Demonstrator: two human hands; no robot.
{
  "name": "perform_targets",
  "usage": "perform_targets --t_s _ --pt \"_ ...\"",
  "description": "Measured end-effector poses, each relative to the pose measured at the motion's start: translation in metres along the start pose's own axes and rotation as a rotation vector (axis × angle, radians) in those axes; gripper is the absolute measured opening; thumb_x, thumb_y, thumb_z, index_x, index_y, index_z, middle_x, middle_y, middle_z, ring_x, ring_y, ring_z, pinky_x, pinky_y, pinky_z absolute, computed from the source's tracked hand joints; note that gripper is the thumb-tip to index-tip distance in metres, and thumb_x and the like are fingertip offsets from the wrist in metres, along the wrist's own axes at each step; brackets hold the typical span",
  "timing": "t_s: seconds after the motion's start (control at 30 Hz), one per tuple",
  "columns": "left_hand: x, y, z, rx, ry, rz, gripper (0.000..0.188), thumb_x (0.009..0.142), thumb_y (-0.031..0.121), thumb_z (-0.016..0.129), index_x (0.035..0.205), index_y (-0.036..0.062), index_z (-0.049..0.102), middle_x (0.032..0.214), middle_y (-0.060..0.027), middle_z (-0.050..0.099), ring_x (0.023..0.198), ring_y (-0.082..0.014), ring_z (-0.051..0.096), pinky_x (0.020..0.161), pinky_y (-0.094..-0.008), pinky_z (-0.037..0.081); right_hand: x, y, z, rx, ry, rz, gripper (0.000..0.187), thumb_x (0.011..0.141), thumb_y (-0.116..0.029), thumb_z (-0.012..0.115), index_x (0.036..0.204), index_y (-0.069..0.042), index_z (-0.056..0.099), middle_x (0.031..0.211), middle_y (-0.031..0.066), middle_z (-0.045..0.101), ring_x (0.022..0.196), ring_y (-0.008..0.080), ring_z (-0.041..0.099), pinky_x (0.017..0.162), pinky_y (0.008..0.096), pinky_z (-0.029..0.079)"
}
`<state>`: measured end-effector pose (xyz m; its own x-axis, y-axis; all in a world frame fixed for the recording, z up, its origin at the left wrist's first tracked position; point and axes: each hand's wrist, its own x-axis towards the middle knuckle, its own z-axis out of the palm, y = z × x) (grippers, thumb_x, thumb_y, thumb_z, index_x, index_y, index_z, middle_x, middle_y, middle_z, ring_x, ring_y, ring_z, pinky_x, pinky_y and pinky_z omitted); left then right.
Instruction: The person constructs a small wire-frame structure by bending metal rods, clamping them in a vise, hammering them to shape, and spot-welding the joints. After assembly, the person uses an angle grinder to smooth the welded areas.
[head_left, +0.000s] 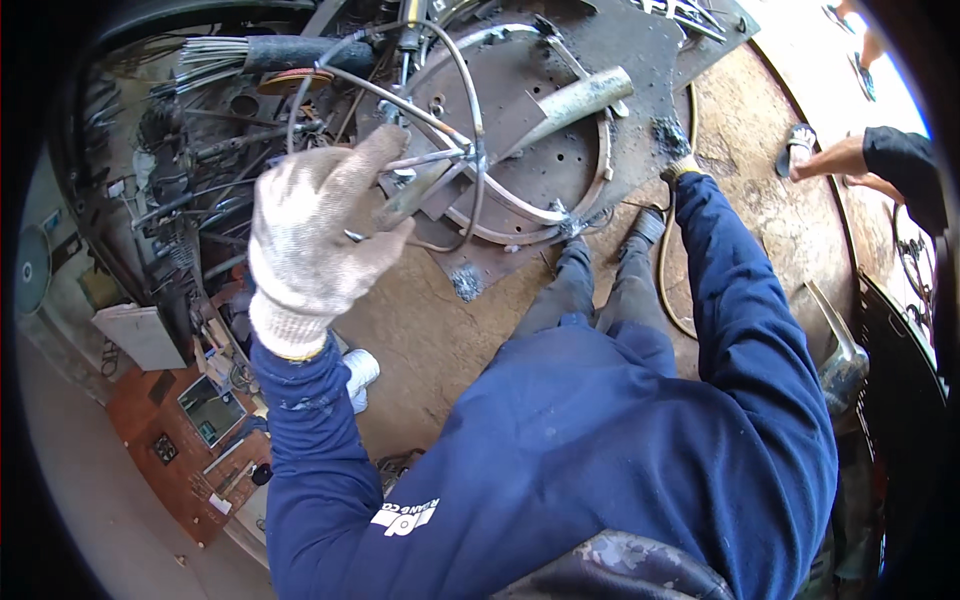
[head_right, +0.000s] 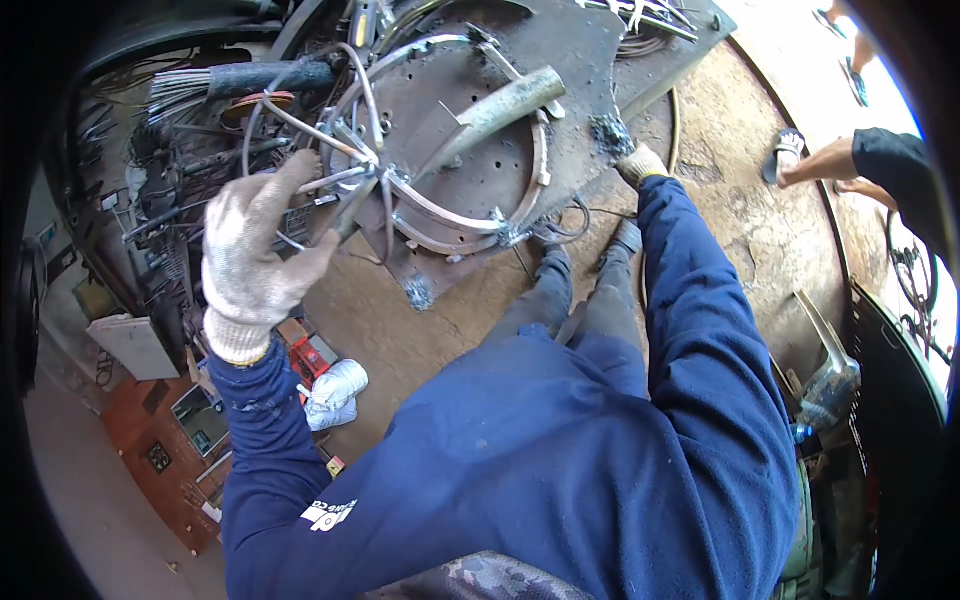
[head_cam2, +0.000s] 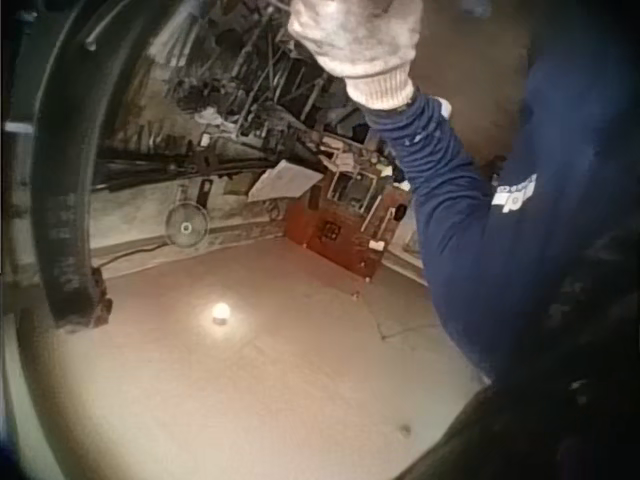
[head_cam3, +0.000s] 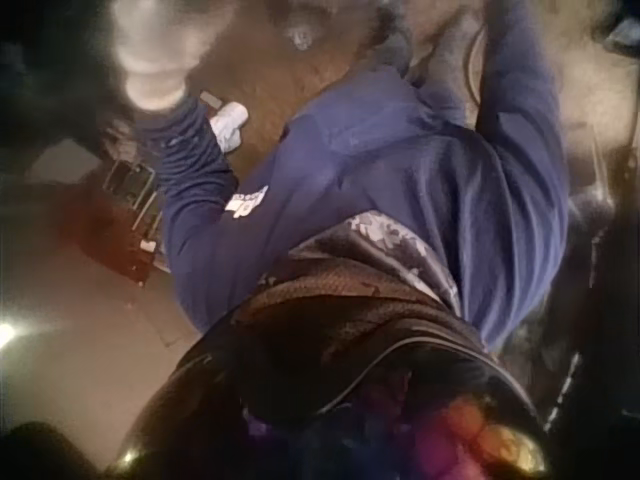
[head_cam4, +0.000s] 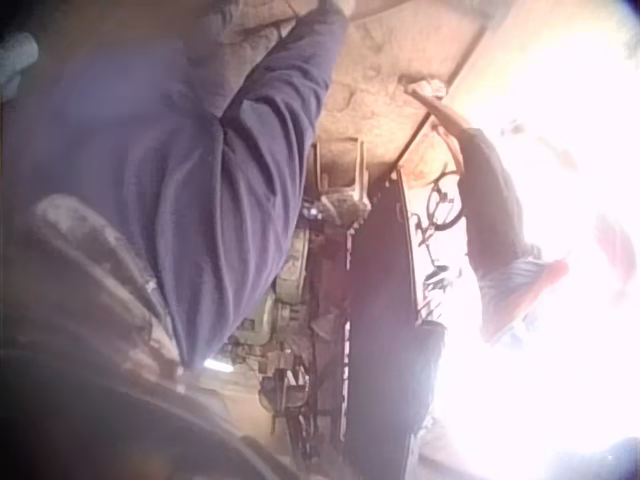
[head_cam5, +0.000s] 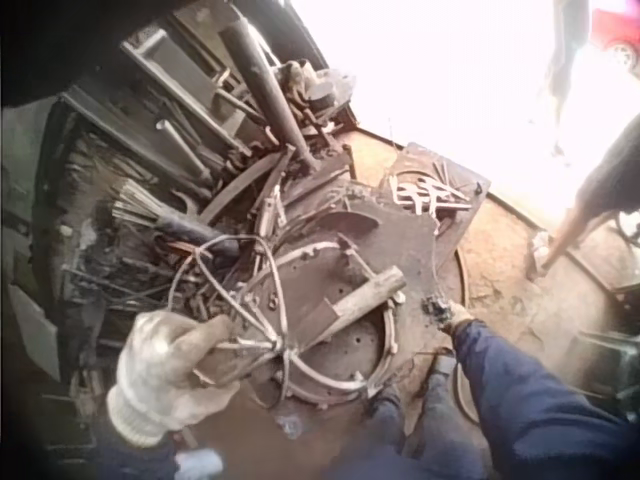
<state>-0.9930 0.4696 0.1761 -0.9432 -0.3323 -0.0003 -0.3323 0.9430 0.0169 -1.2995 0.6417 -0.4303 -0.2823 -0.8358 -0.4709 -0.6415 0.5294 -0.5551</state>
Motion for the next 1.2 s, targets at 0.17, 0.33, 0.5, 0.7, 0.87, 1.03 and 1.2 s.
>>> perform_targets --t_s 0.17,0.33,0.5,0.7,0.87,1.03,1.2 --pt "-0.023 0.014 0.029 -0.093 -0.003 -0.171 0.073 0.069 0.033 0.086 0.133 0.0045 0.065 0.088 -0.0088 0.067 0.078 -0.0292 0.066 0.072 -0.0428 0.053 0.009 -0.002 0.015 -0.094 -0.038 -0.247 0.04 0.103 -0.033 0.045 0.125 -0.01 0.068 0.121 0.0237 0.07 0.116 0.0426 0.065 0.099 0.0471 0.051" --pt "-0.025 0.027 0.051 -0.171 0.144 -0.258 0.078 0.069 0.035 0.088 0.135 0.0006 0.062 0.096 -0.0169 0.07 0.083 -0.0353 0.069 0.076 -0.0445 0.056 0.034 0.012 0.031 -0.22 -0.14 -0.129 0.036 0.102 -0.029 0.048 0.123 -0.01 0.07 0.113 0.0227 0.073 0.113 0.0418 0.067 0.096 0.0464 0.053" --pt "-0.024 0.024 0.047 -0.112 0.139 -0.281 0.08 0.07 0.034 0.089 0.135 -0.0026 0.06 0.109 -0.0223 0.069 0.095 -0.0398 0.069 0.085 -0.0482 0.055 0.04 0.029 0.048 0.01 0.048 -0.401 0.046 0.098 -0.028 0.059 0.139 -0.008 0.061 0.139 0.0144 0.064 0.13 0.0296 0.058 0.111 0.0374 0.044" --pt "-0.039 0.019 0.059 -0.102 0.201 -0.355 0.084 0.072 0.039 0.089 0.137 -0.0034 0.057 0.116 -0.0249 0.067 0.103 -0.0433 0.066 0.09 -0.0492 0.054 0.002 0.002 0.025 -0.246 -0.173 -0.34 0.081 0.074 -0.036 0.085 0.143 -0.007 0.053 0.143 0.0113 0.053 0.134 0.0272 0.047 0.115 0.034 0.036" --pt "-0.039 0.014 0.062 -0.151 0.251 -0.3 0.086 0.075 0.048 0.088 0.136 -0.0039 0.057 0.116 -0.025 0.066 0.102 -0.0431 0.066 0.091 -0.0494 0.054 -0.063 -0.051 -0.018 0.075 -0.168 0.078 0.054 0.078 -0.034 0.076 0.12 -0.003 0.061 0.109 0.0175 0.064 0.102 0.032 0.061 0.092 0.0402 0.048" --pt "-0.041 0.012 0.071 -0.173 0.336 -0.292 0.094 0.076 0.059 0.084 0.138 -0.0055 0.055 0.121 -0.0248 0.065 0.107 -0.042 0.065 0.093 -0.049 0.053 -0.14 -0.089 -0.05 0.456 -0.052 0.375 0.038 0.082 -0.033 0.069 0.102 0.0 0.069 0.081 0.0215 0.072 0.075 0.0345 0.073 0.072 0.0447 0.058" --pt "-0.044 0.013 0.066 -0.164 0.342 -0.308 0.094 0.079 0.064 0.08 0.137 -0.0061 0.055 0.123 -0.0251 0.064 0.109 -0.042 0.064 0.094 -0.0488 0.053 -0.203 -0.078 -0.043 0.496 -0.049 0.481 0.038 0.081 -0.031 0.07 0.101 0.001 0.069 0.078 0.019 0.072 0.074 0.031 0.073 0.069 0.043 0.057"
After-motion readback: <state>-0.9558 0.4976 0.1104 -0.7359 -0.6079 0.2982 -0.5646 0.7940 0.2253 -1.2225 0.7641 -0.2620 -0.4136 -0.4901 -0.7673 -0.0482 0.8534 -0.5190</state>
